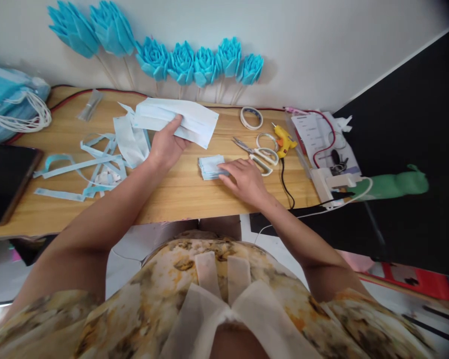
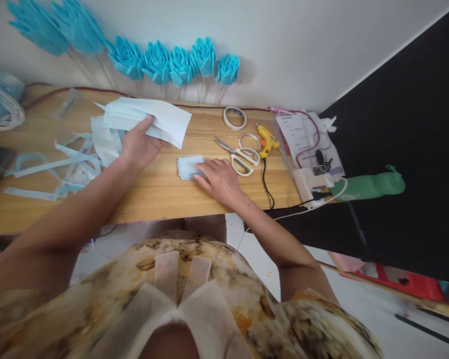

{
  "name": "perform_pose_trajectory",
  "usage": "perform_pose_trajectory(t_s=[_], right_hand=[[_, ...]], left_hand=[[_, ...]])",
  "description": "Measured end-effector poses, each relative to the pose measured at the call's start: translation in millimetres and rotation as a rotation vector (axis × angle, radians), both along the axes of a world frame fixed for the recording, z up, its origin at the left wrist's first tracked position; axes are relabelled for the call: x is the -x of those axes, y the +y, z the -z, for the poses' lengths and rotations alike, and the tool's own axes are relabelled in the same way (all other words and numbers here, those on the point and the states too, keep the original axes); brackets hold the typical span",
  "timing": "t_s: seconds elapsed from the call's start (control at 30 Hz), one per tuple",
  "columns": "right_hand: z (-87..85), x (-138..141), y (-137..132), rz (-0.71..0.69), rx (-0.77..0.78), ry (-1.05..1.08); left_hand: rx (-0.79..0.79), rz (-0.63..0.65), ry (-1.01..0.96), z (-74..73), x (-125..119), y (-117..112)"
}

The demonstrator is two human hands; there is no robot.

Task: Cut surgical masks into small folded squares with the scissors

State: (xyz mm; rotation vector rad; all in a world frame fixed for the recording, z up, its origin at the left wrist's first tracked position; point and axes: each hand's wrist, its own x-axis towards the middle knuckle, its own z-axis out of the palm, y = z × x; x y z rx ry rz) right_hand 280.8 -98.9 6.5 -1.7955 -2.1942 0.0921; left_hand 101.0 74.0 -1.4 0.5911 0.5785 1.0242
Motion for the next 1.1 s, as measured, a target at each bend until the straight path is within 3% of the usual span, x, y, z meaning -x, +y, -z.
perform_pose_trajectory(t_s=[0.17, 0.33, 0.4, 0.5, 0.63, 0.77, 0.93, 1.03, 1.1], right_hand=[[3.0, 2, 14, 0.056, -0.029, 0.127], [13.3, 13, 21, -0.004, 0.13, 0.113], [12.6, 10, 17, -0.027, 0.121, 0.119], [9.2, -10, 6, 0.024, -0.024, 0.156], [12.5, -61, -11, 0.287, -0.198, 0.098], [23.3, -98, -16, 0.388, -0.114, -0.076], [22.9, -100, -9, 0.333, -0.029, -0.134], [13.7, -103, -1, 0.336, -0.008, -0.042], [4.0, -107, 6, 0.378, -0.022, 0.164]], left_hand=[[-0.002, 0.012, 0.028, 3.7, -2, 2], [-0.012, 0.012, 0.033, 3.5, -2, 2], [-0.015, 0.016, 0.02, 2.9, -2, 1], [-0.009, 0.0, -0.003, 3.1, -2, 0], [-0.022, -0.036, -0.011, 0.7, -2, -1], [-0.107, -0.042, -0.025, -9.7, 1, -3], [-0.225, -0.084, -0.013, -25.5, 6, -2], [-0.272, -0.134, -0.009, -36.2, 9, 3], [-0.309, -0.155, -0.025, -46.6, 10, 6]])
